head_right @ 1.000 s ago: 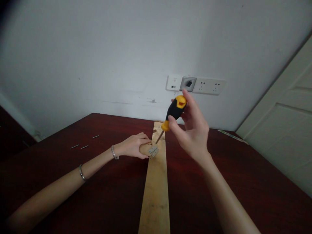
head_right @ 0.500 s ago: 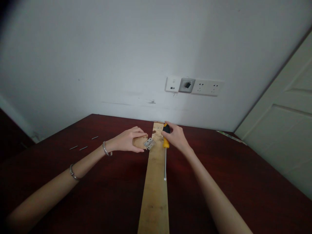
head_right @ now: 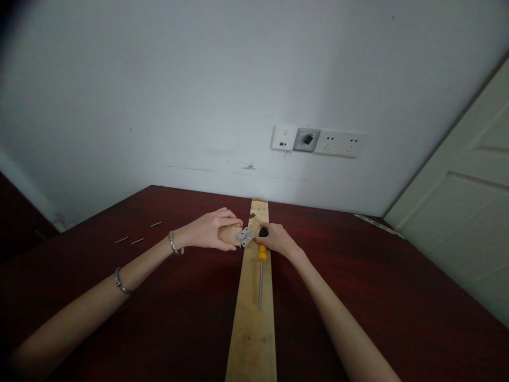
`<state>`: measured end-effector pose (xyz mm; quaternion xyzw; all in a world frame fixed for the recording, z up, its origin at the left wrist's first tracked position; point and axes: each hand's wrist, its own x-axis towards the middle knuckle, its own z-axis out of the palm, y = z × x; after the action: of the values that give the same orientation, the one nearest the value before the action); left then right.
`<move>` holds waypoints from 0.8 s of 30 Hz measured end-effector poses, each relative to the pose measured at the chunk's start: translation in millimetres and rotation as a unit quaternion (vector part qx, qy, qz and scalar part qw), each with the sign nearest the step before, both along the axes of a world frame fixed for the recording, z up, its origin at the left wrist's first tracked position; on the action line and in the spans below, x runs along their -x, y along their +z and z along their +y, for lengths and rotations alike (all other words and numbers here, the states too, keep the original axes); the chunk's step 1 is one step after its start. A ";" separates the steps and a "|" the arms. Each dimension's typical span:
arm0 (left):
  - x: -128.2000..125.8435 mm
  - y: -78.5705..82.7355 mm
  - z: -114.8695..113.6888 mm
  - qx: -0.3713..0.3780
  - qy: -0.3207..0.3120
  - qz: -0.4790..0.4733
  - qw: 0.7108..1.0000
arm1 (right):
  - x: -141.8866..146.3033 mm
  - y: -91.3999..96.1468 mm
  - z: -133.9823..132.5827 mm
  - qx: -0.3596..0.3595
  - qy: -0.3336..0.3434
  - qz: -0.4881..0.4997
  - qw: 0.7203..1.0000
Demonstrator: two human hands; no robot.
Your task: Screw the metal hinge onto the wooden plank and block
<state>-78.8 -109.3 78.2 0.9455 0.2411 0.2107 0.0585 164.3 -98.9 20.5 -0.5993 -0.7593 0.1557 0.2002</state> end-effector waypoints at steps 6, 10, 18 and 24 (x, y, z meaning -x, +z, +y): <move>0.0 -1.7 1.6 0.004 0.002 0.002 1.000 | -3.0 -1.7 0.2 -0.009 0.002 0.009 1.000; 0.7 -3.3 2.8 0.006 0.003 0.004 1.000 | -6.1 3.6 1.9 -0.043 -0.015 0.033 0.998; 1.1 -4.4 4.5 0.018 -0.001 -0.020 1.000 | 1.7 40.9 -12.7 0.029 0.084 0.145 0.985; 1.0 -6.1 5.4 0.003 -0.021 -0.047 0.999 | 12.4 49.1 -26.1 0.147 0.157 0.243 0.946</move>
<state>-79.9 -103.9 72.1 0.9393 0.2183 0.2533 0.0773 151.8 -125.0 69.6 -0.4394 -0.7404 0.4361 0.2617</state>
